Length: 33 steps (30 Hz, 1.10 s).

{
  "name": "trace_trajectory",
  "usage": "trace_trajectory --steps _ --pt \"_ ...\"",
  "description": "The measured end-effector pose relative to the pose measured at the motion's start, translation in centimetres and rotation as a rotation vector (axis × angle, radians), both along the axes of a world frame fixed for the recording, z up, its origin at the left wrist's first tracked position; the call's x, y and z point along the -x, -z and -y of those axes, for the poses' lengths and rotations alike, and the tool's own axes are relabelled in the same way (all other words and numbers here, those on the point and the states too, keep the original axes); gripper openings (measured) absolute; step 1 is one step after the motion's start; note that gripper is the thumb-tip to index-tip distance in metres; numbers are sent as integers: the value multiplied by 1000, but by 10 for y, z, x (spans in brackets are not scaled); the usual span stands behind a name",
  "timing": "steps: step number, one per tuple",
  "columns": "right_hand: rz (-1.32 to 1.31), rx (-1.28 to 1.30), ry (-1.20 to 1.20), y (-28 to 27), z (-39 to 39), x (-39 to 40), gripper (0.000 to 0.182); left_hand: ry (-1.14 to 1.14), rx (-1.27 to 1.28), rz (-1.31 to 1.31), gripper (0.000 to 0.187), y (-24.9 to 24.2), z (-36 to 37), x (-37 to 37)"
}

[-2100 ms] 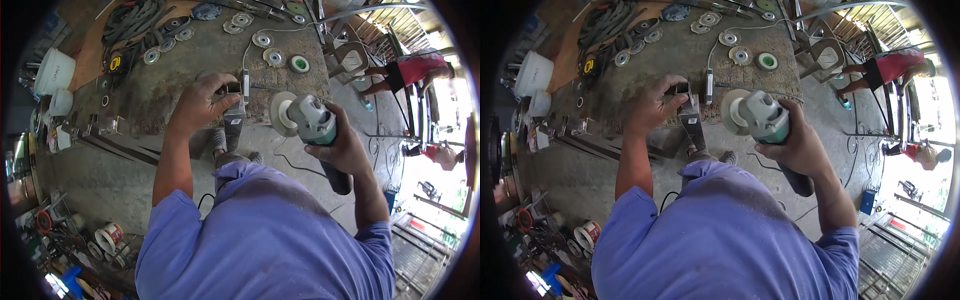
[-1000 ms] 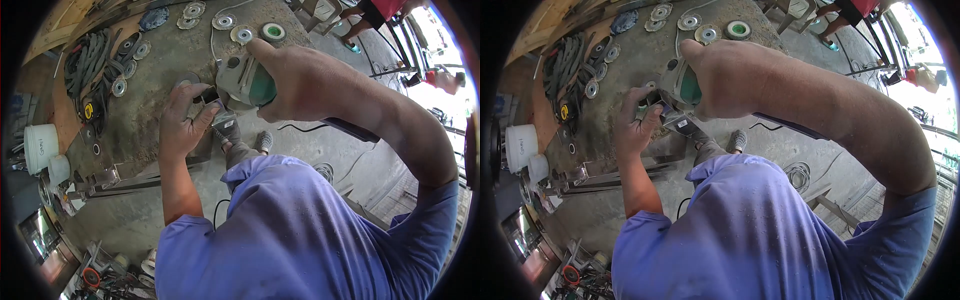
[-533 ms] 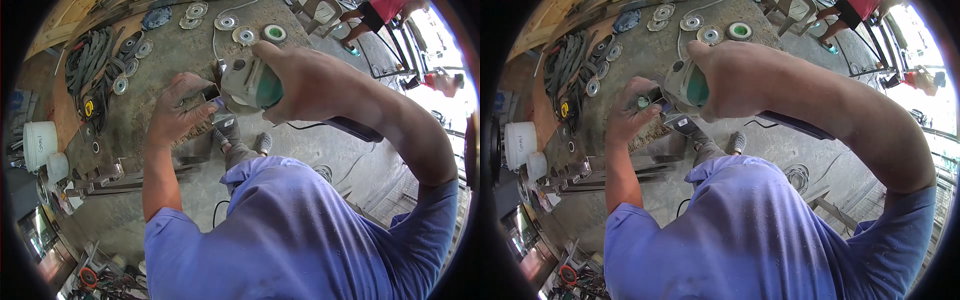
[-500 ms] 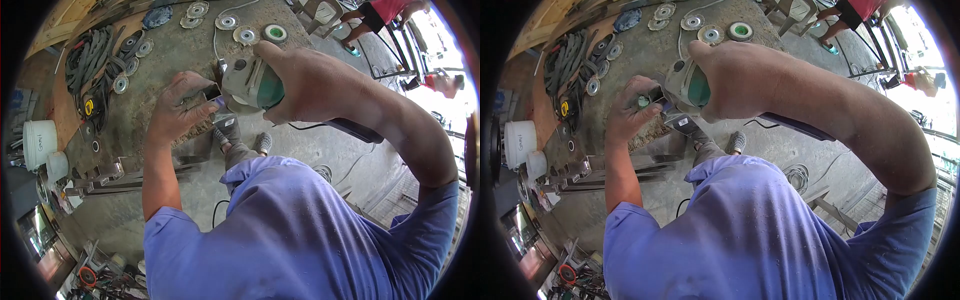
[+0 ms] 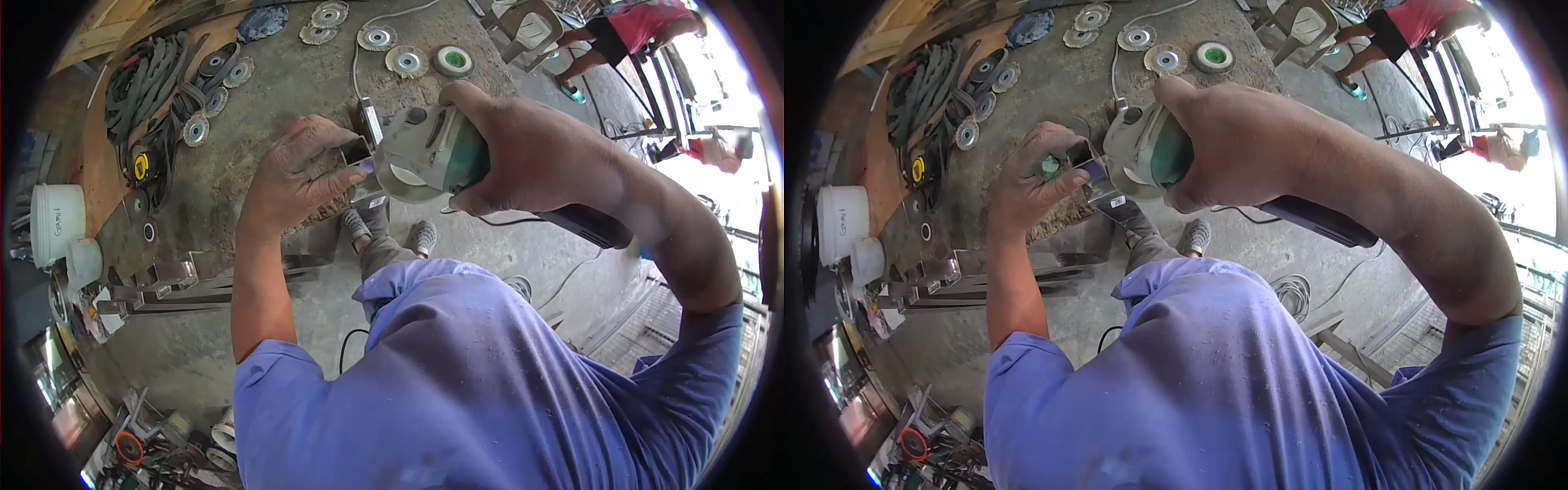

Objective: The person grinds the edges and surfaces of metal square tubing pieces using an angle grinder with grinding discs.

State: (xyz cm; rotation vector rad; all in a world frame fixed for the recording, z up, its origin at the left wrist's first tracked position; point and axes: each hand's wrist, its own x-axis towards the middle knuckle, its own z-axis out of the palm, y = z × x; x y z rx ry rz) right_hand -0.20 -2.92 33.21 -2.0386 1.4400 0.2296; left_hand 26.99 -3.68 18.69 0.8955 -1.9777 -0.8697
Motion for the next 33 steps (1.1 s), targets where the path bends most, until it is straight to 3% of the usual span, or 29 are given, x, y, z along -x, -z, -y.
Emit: trace_trajectory --steps 9,17,23,26,28,29,31,33 --pt "-91 -50 6 48 1 13 80 5 101 50 45 2 1 -2" --pt "69 101 1 12 12 12 80 -82 77 153 47 -4 -9 0" --pt "44 96 -96 14 23 -2 81 -241 97 186 46 -4 -27 10" --pt "52 96 -142 10 22 -1 82 -494 239 293 42 -17 -48 29" --pt "36 74 -148 6 22 -1 82 -618 185 44 35 -13 -89 43" --pt "18 51 -135 1 21 -4 81 -437 -83 -226 33 -17 -113 57" --pt "18 55 -139 3 20 -4 80 47 -565 -443 39 -20 -129 81" --pt "62 127 -172 12 26 -1 78 337 -902 -601 60 -14 -122 115"
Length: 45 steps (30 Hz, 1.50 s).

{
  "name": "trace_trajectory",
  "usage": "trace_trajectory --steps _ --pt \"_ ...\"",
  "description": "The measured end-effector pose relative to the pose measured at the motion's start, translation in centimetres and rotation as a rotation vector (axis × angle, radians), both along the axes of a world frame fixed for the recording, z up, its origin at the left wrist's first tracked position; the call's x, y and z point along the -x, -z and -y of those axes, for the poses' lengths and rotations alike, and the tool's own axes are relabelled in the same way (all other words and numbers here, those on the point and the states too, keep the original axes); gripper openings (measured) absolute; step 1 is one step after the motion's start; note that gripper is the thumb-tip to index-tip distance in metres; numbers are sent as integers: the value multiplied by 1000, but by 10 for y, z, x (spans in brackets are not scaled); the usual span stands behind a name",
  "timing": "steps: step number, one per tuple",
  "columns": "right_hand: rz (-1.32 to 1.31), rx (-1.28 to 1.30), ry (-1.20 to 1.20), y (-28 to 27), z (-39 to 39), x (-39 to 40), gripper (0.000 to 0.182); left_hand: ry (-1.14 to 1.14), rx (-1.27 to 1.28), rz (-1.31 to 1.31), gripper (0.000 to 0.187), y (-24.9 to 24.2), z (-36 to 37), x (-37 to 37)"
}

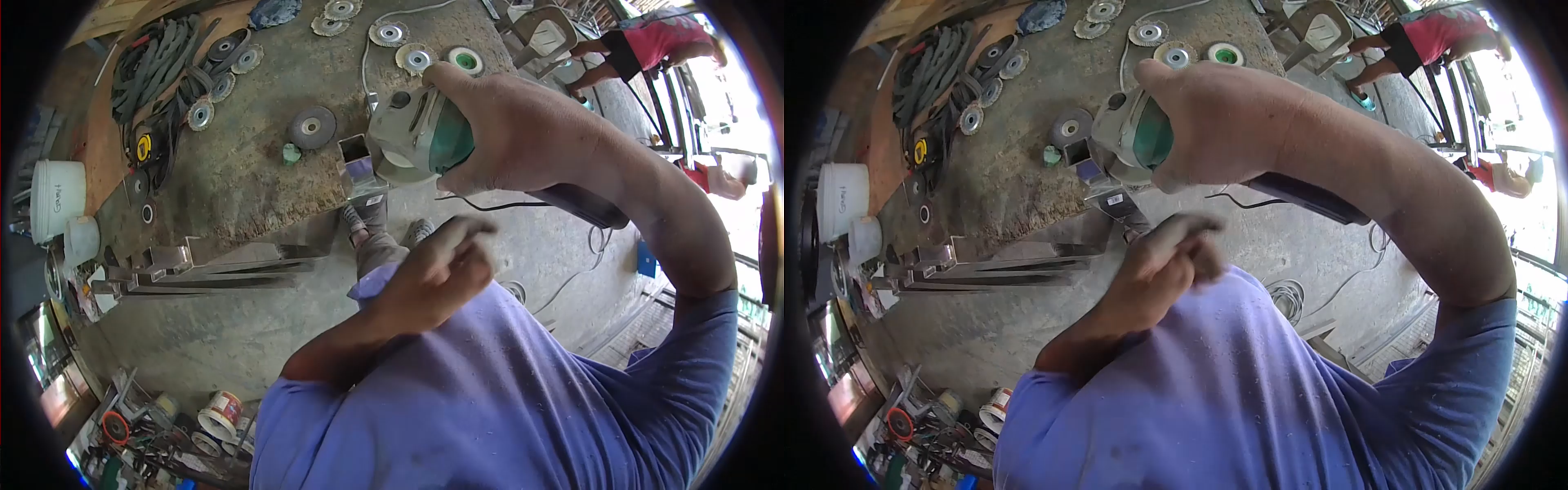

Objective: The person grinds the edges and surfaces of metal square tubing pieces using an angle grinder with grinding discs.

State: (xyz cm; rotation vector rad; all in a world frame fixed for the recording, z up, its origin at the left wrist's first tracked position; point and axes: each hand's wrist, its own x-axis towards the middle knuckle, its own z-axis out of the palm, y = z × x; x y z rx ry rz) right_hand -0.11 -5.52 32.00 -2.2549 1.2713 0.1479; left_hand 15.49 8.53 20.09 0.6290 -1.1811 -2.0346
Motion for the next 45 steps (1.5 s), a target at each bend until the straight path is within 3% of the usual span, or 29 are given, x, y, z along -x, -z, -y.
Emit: trace_trajectory --steps 4,7,30,39,45 --pt "-68 13 -18 -2 3 -6 70 -117 -535 -603 102 -6 34 56" --pt "-118 3 5 -11 2 -14 66 -241 -516 -607 118 -24 46 70" --pt "-95 120 -97 1 22 -15 68 -347 -403 -694 105 -7 69 82" --pt "-138 -5 -95 -12 1 -8 64 -332 -440 -773 104 -15 40 99" --pt "-25 -65 -94 -13 -11 3 67 -278 -436 -749 104 -11 24 101"
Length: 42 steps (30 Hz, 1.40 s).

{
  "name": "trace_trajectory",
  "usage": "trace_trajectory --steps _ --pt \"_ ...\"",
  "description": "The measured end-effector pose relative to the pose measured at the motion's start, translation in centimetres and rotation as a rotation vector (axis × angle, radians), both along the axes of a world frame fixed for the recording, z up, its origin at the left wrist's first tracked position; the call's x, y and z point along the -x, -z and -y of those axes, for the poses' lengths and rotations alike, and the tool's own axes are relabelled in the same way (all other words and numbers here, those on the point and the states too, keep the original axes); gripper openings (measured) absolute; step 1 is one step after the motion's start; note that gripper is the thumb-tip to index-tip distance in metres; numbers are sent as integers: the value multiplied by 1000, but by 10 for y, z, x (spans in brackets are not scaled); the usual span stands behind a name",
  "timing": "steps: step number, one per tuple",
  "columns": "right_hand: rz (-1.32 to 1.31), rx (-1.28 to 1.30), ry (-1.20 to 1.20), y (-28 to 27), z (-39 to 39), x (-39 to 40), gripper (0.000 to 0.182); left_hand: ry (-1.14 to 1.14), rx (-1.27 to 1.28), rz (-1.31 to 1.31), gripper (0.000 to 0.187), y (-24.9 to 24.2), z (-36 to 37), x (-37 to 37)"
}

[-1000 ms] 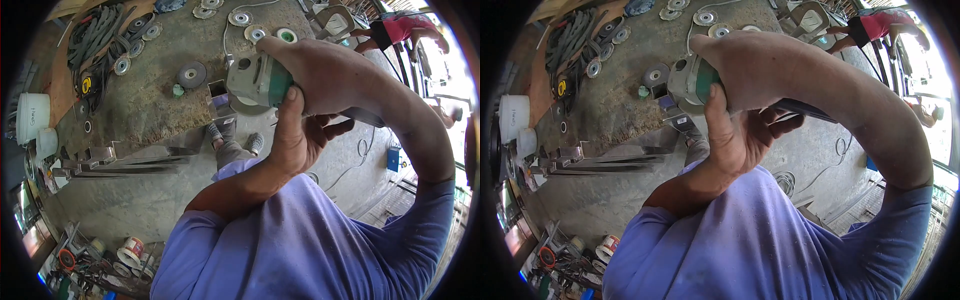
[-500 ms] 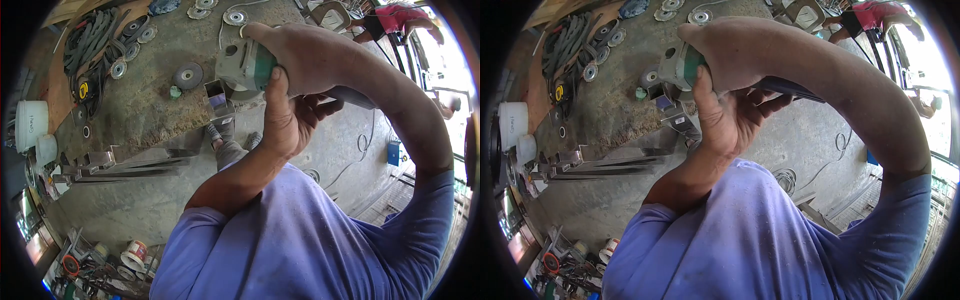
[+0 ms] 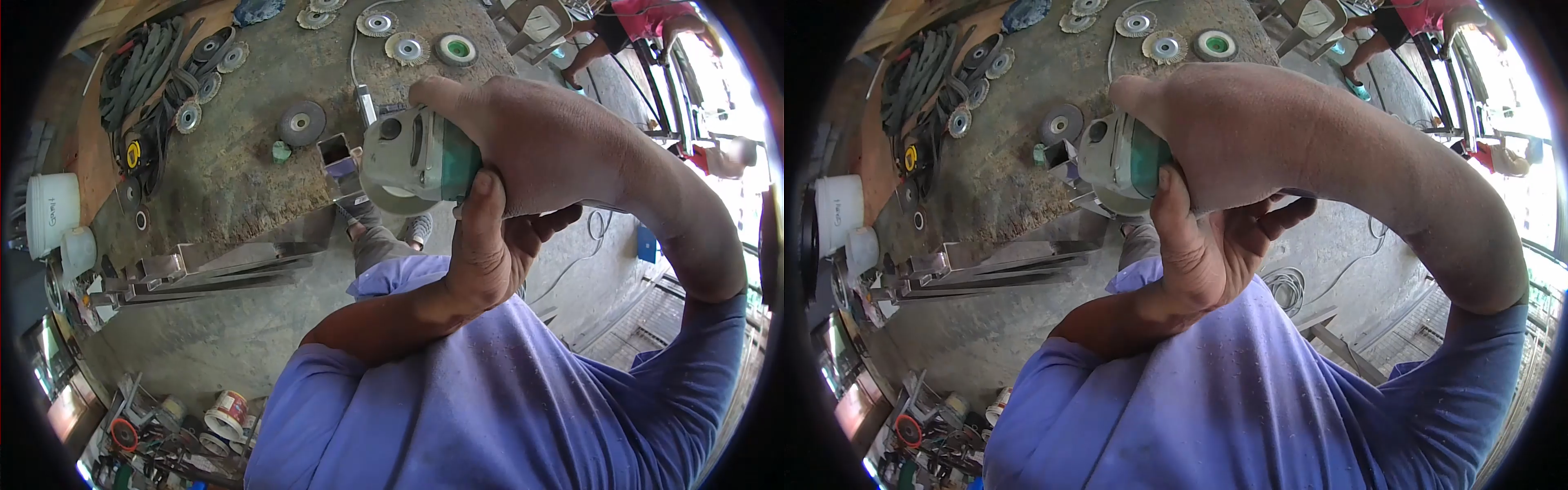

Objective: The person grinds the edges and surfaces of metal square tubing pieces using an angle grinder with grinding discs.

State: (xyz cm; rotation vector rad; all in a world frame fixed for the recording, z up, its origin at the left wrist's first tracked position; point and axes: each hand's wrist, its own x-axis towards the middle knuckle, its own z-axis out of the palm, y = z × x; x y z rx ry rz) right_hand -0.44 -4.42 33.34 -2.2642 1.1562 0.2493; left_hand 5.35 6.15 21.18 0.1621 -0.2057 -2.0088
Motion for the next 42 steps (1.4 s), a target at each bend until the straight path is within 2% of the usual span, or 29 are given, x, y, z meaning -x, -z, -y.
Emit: trace_trajectory --steps 3,7,12,15,19,24,34,42 --pt "-72 -117 -5 -11 -5 4 71 24 -55 0 102 -6 -15 3" --pt "-99 -127 -28 -8 -14 17 79 71 -77 -19 96 -8 -29 10" --pt "-64 -86 -13 -6 -11 21 85 58 -44 83 96 -9 -19 8" --pt "-135 -43 -28 -7 -2 9 82 54 -1 104 100 1 -7 2" --pt "-67 -1 -17 2 7 4 76 21 37 76 106 9 9 -2" --pt "-65 37 -54 1 16 -2 71 -29 -33 66 108 -1 14 0" --pt "-83 156 -89 9 29 -10 76 -64 14 167 113 1 34 -10" --pt "-91 90 -106 4 19 -4 74 -48 -59 118 105 -7 14 -2"
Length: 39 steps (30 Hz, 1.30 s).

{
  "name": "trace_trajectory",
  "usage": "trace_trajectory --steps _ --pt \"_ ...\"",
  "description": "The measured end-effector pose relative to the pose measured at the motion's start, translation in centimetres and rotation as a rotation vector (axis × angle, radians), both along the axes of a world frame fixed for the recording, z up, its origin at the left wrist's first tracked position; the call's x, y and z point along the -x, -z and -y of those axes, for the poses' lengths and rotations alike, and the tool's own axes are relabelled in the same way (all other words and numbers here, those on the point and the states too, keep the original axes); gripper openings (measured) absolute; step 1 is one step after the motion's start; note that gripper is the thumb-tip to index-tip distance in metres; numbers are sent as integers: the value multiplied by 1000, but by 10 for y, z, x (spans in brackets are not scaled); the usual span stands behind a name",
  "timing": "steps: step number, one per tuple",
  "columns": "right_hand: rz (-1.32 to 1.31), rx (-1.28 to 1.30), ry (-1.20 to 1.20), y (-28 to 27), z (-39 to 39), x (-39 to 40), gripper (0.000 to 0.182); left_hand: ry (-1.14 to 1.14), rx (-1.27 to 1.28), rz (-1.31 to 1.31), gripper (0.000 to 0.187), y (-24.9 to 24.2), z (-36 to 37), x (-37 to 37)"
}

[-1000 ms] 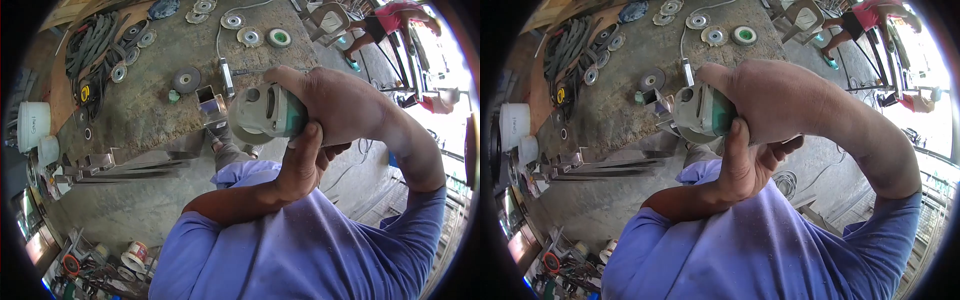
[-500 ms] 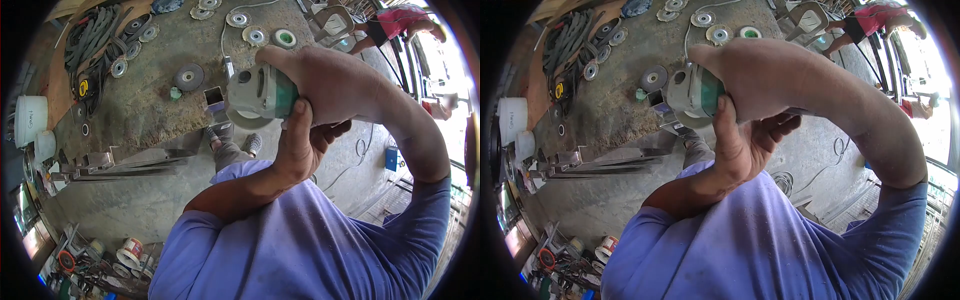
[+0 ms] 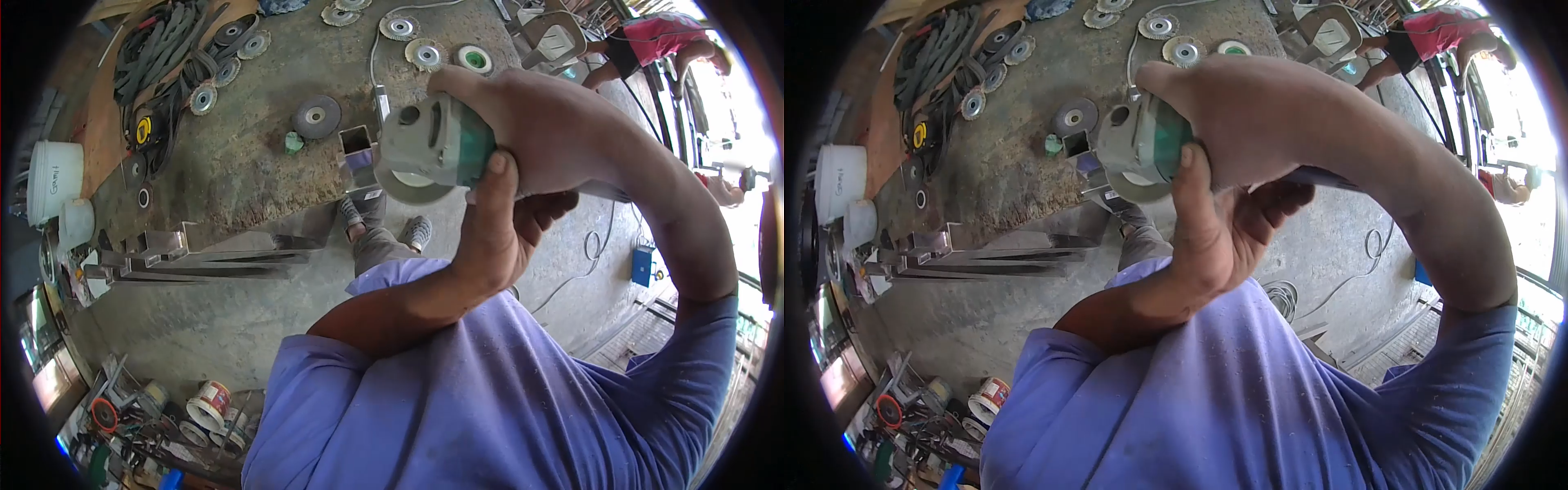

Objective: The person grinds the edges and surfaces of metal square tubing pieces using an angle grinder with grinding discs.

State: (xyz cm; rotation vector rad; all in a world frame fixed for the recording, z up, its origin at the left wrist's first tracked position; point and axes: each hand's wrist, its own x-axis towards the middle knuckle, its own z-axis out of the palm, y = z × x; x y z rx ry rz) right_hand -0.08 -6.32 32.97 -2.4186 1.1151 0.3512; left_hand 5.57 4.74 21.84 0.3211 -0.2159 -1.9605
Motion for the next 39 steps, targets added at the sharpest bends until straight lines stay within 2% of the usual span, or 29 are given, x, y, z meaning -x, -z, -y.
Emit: trace_trajectory --steps 8,9,14,16,18,19,21,24,26,28,31,34,36,38,39 --pt "101 -195 -12 7 -9 9 80 24 -115 59 93 -27 -30 -12" --pt "103 -219 -10 7 -10 5 81 -2 -117 22 87 -29 -33 -14" --pt "134 -257 -8 15 -16 -13 82 17 -127 25 87 -14 -44 -32" --pt "143 -291 41 11 -22 -15 83 36 92 207 79 41 -63 -29" --pt "179 -363 113 0 -33 -12 84 61 487 511 82 67 -66 -40" --pt "273 -341 155 -2 -38 0 94 225 520 652 90 72 -61 -54" --pt "345 -229 169 -11 -45 28 99 575 669 934 106 82 -49 -83" --pt "356 -232 281 -10 -52 54 107 733 634 835 107 81 -40 -82" --pt "217 -266 425 -13 -56 56 107 800 628 626 105 57 -36 -64" --pt "177 -280 411 -13 -55 51 103 842 459 340 100 27 -38 -42" --pt "115 -290 352 -9 -49 43 101 715 481 168 91 21 -44 -29" --pt "121 -335 336 -6 -39 39 101 651 1106 991 96 74 -35 -44" --pt "101 -332 314 -1 -34 37 100 283 1128 1454 79 149 -37 -40" --pt "123 -325 265 3 -30 33 96 99 947 1256 74 158 1 -56" --pt "156 -315 230 5 -29 31 92 104 784 954 72 163 8 -57"
